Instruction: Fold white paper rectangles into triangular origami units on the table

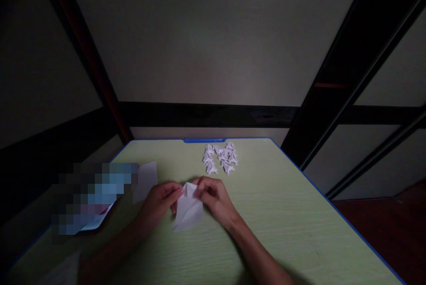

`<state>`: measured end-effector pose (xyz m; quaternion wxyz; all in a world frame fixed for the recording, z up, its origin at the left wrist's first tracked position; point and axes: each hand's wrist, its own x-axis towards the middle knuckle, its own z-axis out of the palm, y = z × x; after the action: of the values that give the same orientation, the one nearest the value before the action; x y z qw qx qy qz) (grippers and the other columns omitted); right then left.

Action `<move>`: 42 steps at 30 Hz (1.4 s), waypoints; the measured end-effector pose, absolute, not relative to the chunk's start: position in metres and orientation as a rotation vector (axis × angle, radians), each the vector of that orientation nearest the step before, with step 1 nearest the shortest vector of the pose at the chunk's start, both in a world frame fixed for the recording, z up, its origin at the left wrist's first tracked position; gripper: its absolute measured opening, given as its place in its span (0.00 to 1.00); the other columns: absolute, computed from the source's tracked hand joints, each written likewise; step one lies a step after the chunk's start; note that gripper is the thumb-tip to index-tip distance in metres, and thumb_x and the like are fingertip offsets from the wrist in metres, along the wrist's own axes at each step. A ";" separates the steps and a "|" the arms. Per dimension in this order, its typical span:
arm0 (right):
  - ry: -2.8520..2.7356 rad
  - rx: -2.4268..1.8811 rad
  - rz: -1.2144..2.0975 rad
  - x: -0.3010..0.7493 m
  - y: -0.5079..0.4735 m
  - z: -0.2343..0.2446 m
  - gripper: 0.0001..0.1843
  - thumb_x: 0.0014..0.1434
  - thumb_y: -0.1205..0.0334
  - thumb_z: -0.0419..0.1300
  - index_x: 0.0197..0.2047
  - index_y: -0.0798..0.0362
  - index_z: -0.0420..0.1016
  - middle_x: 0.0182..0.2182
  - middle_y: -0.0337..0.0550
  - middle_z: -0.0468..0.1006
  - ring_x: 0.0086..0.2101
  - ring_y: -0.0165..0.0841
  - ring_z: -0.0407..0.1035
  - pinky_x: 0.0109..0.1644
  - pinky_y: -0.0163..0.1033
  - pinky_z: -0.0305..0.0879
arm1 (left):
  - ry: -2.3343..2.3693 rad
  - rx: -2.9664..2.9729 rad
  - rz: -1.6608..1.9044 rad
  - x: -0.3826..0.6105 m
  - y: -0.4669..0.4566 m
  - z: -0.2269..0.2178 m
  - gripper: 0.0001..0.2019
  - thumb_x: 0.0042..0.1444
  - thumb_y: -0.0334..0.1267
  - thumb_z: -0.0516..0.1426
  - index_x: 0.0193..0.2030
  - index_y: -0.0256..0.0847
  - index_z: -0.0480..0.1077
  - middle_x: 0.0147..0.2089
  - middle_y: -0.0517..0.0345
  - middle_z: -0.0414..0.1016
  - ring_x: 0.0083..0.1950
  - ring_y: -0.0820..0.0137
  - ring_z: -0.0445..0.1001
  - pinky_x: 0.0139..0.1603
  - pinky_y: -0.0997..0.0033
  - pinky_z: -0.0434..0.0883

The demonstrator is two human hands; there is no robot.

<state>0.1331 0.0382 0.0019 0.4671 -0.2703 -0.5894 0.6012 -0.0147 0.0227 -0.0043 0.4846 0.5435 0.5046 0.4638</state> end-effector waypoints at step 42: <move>-1.485 -0.795 1.800 0.135 0.044 -0.005 0.16 0.49 0.54 0.54 0.19 0.58 0.63 0.14 0.32 0.59 0.16 0.20 0.52 0.19 0.28 0.45 | 1.162 1.270 1.046 -0.014 0.021 -0.006 0.09 0.40 0.39 0.54 0.17 0.35 0.64 0.11 0.66 0.61 0.13 0.80 0.58 0.14 0.81 0.56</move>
<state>0.1354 0.0435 -0.0049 0.3319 -0.3043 -0.5682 0.6887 -0.0143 0.0212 -0.0062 0.5343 0.5331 0.4876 0.4388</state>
